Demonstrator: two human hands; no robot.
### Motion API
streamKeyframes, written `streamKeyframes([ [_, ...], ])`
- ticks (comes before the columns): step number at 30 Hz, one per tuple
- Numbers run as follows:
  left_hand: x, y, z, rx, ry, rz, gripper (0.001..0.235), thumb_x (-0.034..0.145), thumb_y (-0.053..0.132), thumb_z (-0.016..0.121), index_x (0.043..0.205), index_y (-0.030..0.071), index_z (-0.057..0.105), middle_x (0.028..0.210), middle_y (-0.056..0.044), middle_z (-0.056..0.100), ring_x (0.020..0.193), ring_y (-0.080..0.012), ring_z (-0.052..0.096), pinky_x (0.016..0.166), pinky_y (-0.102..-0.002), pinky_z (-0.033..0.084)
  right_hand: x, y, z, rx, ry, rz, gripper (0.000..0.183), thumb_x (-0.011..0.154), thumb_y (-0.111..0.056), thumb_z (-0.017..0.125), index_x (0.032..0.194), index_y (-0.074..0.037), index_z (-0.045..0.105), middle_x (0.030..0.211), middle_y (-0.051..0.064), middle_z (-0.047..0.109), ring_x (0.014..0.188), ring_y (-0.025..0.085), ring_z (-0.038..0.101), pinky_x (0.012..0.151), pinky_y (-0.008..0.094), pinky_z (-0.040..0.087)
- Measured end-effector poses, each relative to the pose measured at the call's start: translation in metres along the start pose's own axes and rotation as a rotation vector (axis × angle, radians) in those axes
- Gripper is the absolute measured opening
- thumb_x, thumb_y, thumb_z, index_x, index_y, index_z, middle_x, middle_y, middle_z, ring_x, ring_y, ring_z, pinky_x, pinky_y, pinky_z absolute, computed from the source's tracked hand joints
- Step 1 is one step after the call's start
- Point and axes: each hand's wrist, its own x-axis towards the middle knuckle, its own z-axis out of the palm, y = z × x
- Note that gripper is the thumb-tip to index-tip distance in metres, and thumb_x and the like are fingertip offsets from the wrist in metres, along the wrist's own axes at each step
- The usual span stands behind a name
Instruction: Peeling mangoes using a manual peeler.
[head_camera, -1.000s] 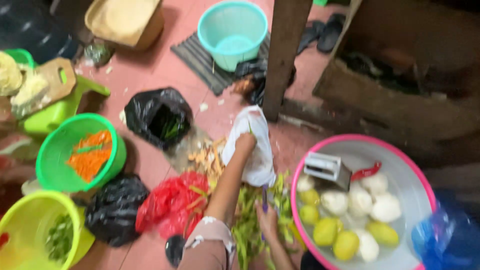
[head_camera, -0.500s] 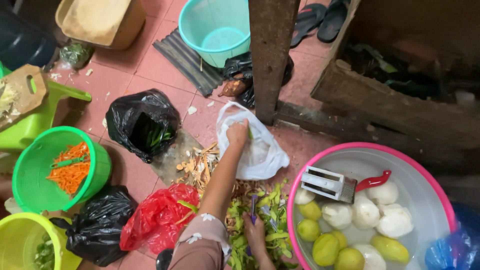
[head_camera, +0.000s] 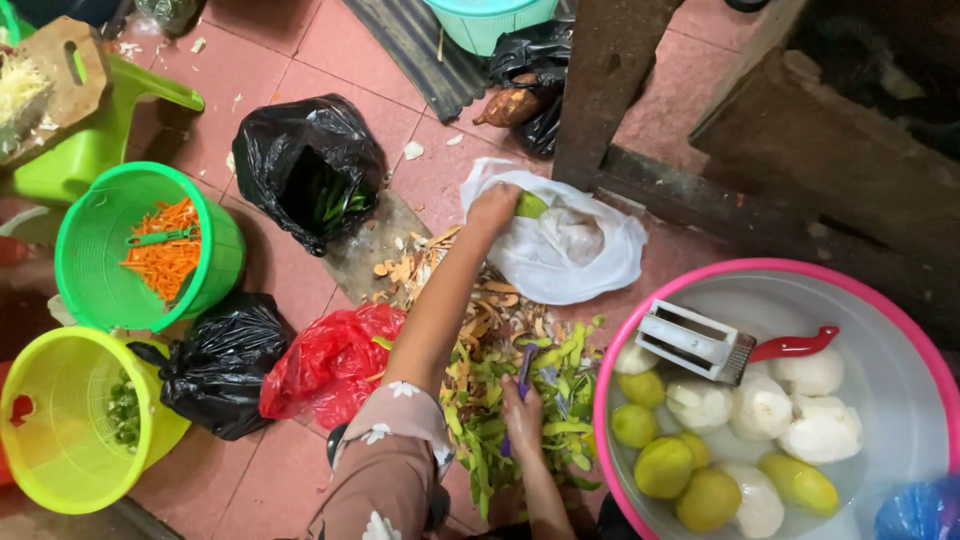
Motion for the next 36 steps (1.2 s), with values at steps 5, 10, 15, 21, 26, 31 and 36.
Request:
streamKeyframes([
  [5, 0.012, 0.028, -0.016, 0.125, 0.042, -0.087, 0.035, 0.076, 0.033, 0.069, 0.099, 0.008, 0.064, 0.100, -0.018, 0.069, 0.093, -0.0353, 0.065, 0.081, -0.044, 0.055, 0.005, 0.006, 0.003, -0.097, 0.071, 0.018, 0.028, 0.097, -0.029, 0.067, 0.105, -0.004, 0.072, 0.063, -0.001, 0.051, 0.050, 0.011, 0.043, 0.045, 0.027, 0.030],
  [10, 0.059, 0.021, 0.068, 0.026, 0.316, -0.087, 0.024, 0.085, 0.018, 0.055, 0.085, 0.000, 0.071, 0.092, -0.023, 0.066, 0.083, -0.0375, 0.061, 0.076, -0.048, 0.051, 0.024, 0.028, -0.007, -0.085, 0.029, -0.043, 0.028, 0.096, -0.034, 0.068, 0.090, -0.006, 0.068, 0.060, -0.001, 0.049, 0.048, 0.011, 0.040, 0.044, 0.028, 0.028],
  [15, 0.040, 0.054, 0.010, 0.129, 0.196, -0.178, 0.025, 0.089, 0.023, 0.053, 0.095, 0.009, 0.073, 0.105, -0.017, 0.070, 0.097, -0.0344, 0.065, 0.082, -0.045, 0.053, 0.027, 0.018, -0.010, -0.017, 0.056, -0.054, 0.025, 0.099, -0.027, 0.066, 0.088, -0.005, 0.063, 0.061, 0.002, 0.047, 0.047, 0.012, 0.039, 0.042, 0.028, 0.031],
  [21, 0.046, 0.060, -0.009, 0.089, -0.045, -0.448, 0.024, 0.092, 0.020, 0.059, 0.110, 0.011, 0.071, 0.113, -0.018, 0.069, 0.101, -0.0325, 0.067, 0.065, -0.050, 0.061, 0.016, -0.015, -0.004, 0.007, 0.087, -0.038, 0.023, 0.096, -0.026, 0.067, 0.092, -0.004, 0.069, 0.064, 0.003, 0.050, 0.050, 0.012, 0.041, 0.045, 0.028, 0.030],
  [26, 0.019, 0.060, -0.020, 0.029, -0.139, -0.387, 0.079, 0.058, 0.029, 0.094, 0.123, 0.013, 0.053, 0.114, -0.014, 0.069, 0.103, -0.0299, 0.068, 0.083, -0.043, 0.057, 0.011, -0.027, -0.004, -0.098, 0.124, -0.101, 0.027, 0.097, -0.029, 0.066, 0.099, -0.003, 0.070, 0.068, 0.003, 0.053, 0.056, 0.013, 0.042, 0.049, 0.028, 0.030],
  [31, -0.002, 0.066, -0.021, -0.038, 0.028, -0.441, 0.082, 0.057, 0.024, 0.090, 0.124, 0.011, 0.045, 0.109, -0.019, 0.067, 0.092, -0.0377, 0.070, 0.076, -0.050, 0.058, 0.023, -0.026, -0.014, -0.006, 0.109, -0.117, 0.014, 0.097, -0.024, 0.066, 0.098, -0.009, 0.065, 0.063, -0.002, 0.045, 0.049, 0.009, 0.038, 0.042, 0.025, 0.028],
  [36, -0.005, 0.073, -0.069, -0.563, -0.093, -0.590, 0.099, 0.048, 0.055, 0.091, 0.120, 0.000, 0.052, 0.105, -0.018, 0.070, 0.095, -0.0373, 0.070, 0.083, -0.045, 0.054, 0.020, -0.043, -0.007, 0.088, 0.096, -0.201, 0.016, 0.100, -0.021, 0.065, 0.102, -0.006, 0.063, 0.065, 0.000, 0.046, 0.046, 0.007, 0.037, 0.038, 0.024, 0.030],
])
